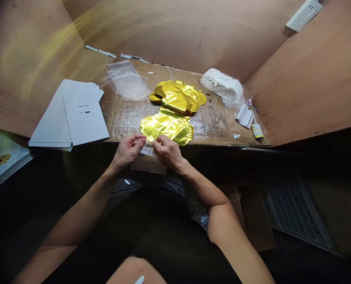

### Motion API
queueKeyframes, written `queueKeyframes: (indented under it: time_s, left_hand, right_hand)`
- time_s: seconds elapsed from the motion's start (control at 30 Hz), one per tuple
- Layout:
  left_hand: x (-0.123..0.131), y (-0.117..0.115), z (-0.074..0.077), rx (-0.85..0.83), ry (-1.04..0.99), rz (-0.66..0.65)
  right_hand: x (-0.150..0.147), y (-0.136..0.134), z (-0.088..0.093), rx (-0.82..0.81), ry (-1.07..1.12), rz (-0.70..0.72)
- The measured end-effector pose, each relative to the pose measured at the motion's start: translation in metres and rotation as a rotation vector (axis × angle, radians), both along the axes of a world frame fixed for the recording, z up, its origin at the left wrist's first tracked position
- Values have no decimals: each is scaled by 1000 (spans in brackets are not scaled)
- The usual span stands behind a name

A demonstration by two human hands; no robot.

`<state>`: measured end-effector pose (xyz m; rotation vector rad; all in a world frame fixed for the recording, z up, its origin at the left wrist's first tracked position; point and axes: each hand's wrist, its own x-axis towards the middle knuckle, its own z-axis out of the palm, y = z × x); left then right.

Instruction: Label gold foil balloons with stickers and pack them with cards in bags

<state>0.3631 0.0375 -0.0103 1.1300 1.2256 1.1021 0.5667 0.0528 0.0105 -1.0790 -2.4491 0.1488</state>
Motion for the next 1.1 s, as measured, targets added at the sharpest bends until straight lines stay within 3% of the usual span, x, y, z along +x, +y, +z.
queueKeyframes:
  time_s: [0.07,0.17,0.23,0.3,0.37,0.43,0.5,0.57,0.63,0.73,0.87,1.0,1.1]
  left_hand:
    - [0,0,-3,35,58,42]
    - [-1,1,-8,90,176,29]
    - [-1,4,-13,149,303,-75]
    - [-1,7,-18,199,472,-214]
    - [1,10,-23,194,640,-328]
    - [1,12,-27,164,766,-398]
    - [0,13,-29,142,855,-431]
    - [-3,12,-29,131,898,-442]
    - [-6,11,-27,114,899,-439]
    - [-8,7,-22,128,836,-424]
    - [-5,3,-20,231,724,-467]
    - [0,9,-28,224,847,-528]
    - [-1,15,-31,195,865,-557]
  right_hand:
    - [6,4,4,-44,76,15]
    - [18,26,12,-284,248,-94]
    - [23,47,15,-483,244,-188]
    - [23,64,14,-608,100,-224]
    - [20,73,10,-577,-112,-266]
    - [19,74,6,-434,-276,-359]
    - [22,73,3,-268,-301,-453]
    - [30,74,0,-182,-253,-409]
    - [37,77,-2,-205,-215,-256]
    - [44,85,-5,-373,-172,-91]
    - [41,90,1,-572,-11,-66]
    - [41,105,20,-679,58,-41]
    - [65,142,53,-661,44,-45]
